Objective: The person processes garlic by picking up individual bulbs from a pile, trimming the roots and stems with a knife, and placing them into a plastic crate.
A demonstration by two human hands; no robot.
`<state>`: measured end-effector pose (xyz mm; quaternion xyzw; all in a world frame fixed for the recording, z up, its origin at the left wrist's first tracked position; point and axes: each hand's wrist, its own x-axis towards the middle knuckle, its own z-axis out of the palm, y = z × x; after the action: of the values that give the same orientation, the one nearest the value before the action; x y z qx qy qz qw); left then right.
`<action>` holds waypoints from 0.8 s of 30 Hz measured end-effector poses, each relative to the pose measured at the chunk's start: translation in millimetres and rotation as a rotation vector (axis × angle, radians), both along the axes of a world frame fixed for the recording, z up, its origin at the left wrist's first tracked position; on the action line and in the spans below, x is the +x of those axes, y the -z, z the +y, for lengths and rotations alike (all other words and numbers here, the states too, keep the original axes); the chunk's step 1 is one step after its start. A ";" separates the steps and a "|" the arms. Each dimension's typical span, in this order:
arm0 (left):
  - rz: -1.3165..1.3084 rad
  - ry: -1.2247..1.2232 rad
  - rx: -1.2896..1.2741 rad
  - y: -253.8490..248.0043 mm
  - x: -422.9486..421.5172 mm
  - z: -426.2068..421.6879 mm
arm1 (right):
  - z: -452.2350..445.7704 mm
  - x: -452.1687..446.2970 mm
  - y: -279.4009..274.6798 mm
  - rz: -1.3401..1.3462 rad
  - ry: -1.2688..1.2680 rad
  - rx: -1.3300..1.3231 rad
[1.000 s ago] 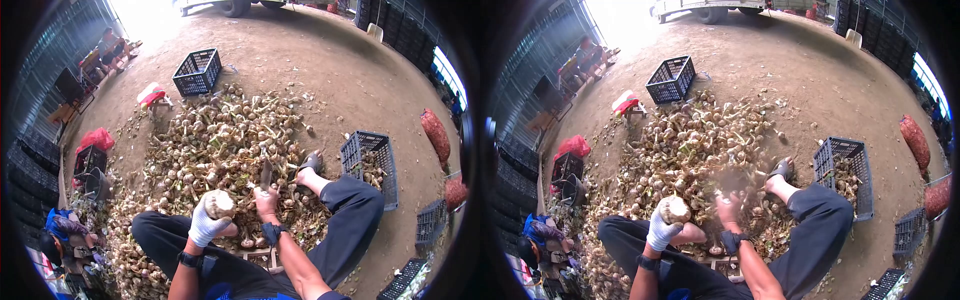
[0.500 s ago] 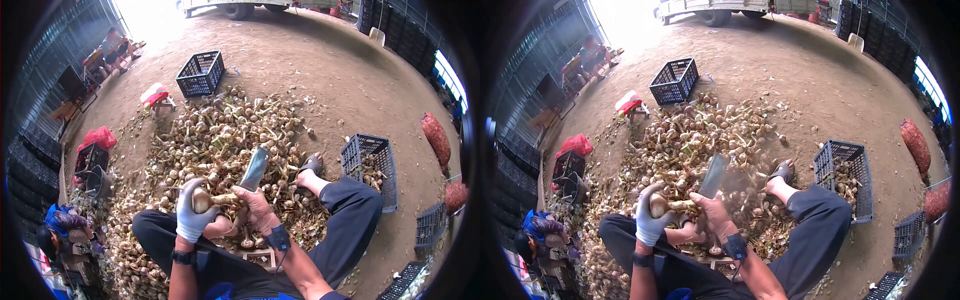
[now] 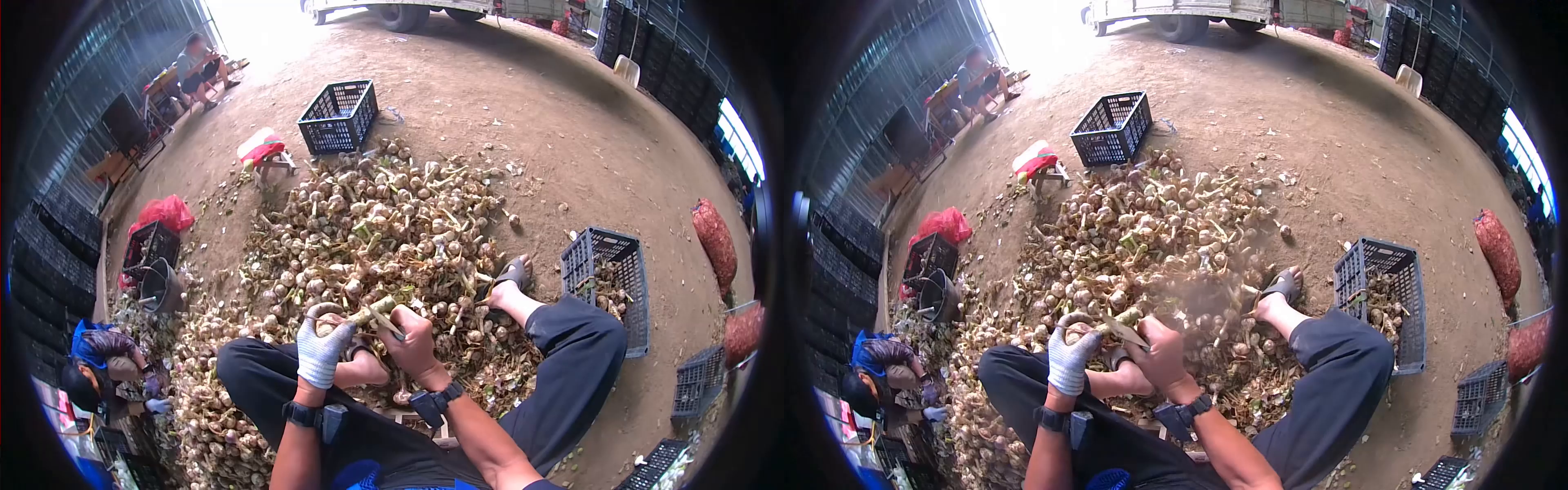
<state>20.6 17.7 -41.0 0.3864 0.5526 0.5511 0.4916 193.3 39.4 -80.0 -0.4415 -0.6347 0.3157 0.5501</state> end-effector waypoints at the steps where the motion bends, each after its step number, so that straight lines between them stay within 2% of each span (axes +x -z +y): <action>1: -0.002 -0.002 0.000 0.2 -1.0 -0.1 | 0.3 -1.0 2.0 0.006 0.016 -0.043; 3: 0.011 0.040 -0.041 -0.3 -3.6 0.5 | 1.5 0.4 7.1 0.021 0.007 -0.028; 5: -0.053 0.053 -0.077 4.0 -11.2 1.1 | 3.6 0.6 27.2 -0.097 0.014 -0.027; 6: 0.047 0.048 -0.085 -0.4 -12.5 1.4 | 2.7 -0.6 52.2 -0.207 0.023 -0.119; 7: -0.043 0.058 -0.100 -9.0 -10.7 -0.7 | 1.5 -1.9 83.9 -0.318 0.039 -0.200; 8: -0.088 0.068 -0.088 -10.8 -10.4 -1.2 | -6.8 -2.5 112.5 -0.609 0.062 -0.391; 10: -0.075 0.072 -0.024 -5.7 -11.6 -3.2 | -21.3 -0.2 137.6 -0.604 0.030 -0.601; 12: -0.187 0.044 0.009 0.5 -17.2 -5.2 | -25.7 -2.5 150.2 -0.488 0.045 -0.737; 13: -0.253 0.018 0.017 4.9 -22.8 -2.8 | -22.8 -2.9 159.2 -0.499 0.048 -0.676; 15: -0.584 -0.021 0.005 -7.2 -33.7 -4.5 | -12.3 0.5 168.2 -0.455 0.068 -0.570; 16: -0.635 0.036 0.093 -8.4 -57.6 -8.6 | -7.8 4.9 169.5 -0.403 0.120 -0.570; 17: -0.918 -0.009 0.322 -34.6 -63.3 -23.5 | -2.6 12.8 164.9 -0.411 0.158 -0.540; 18: -1.676 0.265 0.432 -47.1 -92.9 -28.8 | 2.8 20.8 155.8 -0.408 0.208 -0.583; 19: -1.269 0.375 0.594 -63.9 -127.2 -35.3 | 5.3 28.0 147.1 -0.409 0.259 -0.627; 20: -1.580 0.240 0.844 -70.7 -167.6 -53.9 | 9.4 33.9 153.8 -0.441 0.289 -0.595; 21: -1.476 0.121 1.031 -88.4 -185.0 -77.1 | 15.6 36.2 161.9 -0.472 0.319 -0.560; 22: -1.312 0.128 1.177 -100.0 -202.4 -99.1 | 17.6 34.0 150.2 -0.461 0.301 -0.494; 24: -1.217 -0.009 1.191 -111.4 -210.4 -126.2 | 25.8 19.0 147.4 -0.521 0.256 -0.451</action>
<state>-189.8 -108.5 70.4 0.2147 -0.1887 0.8635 0.4154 212.3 65.2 -227.5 -0.6932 -0.6074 0.2531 0.2941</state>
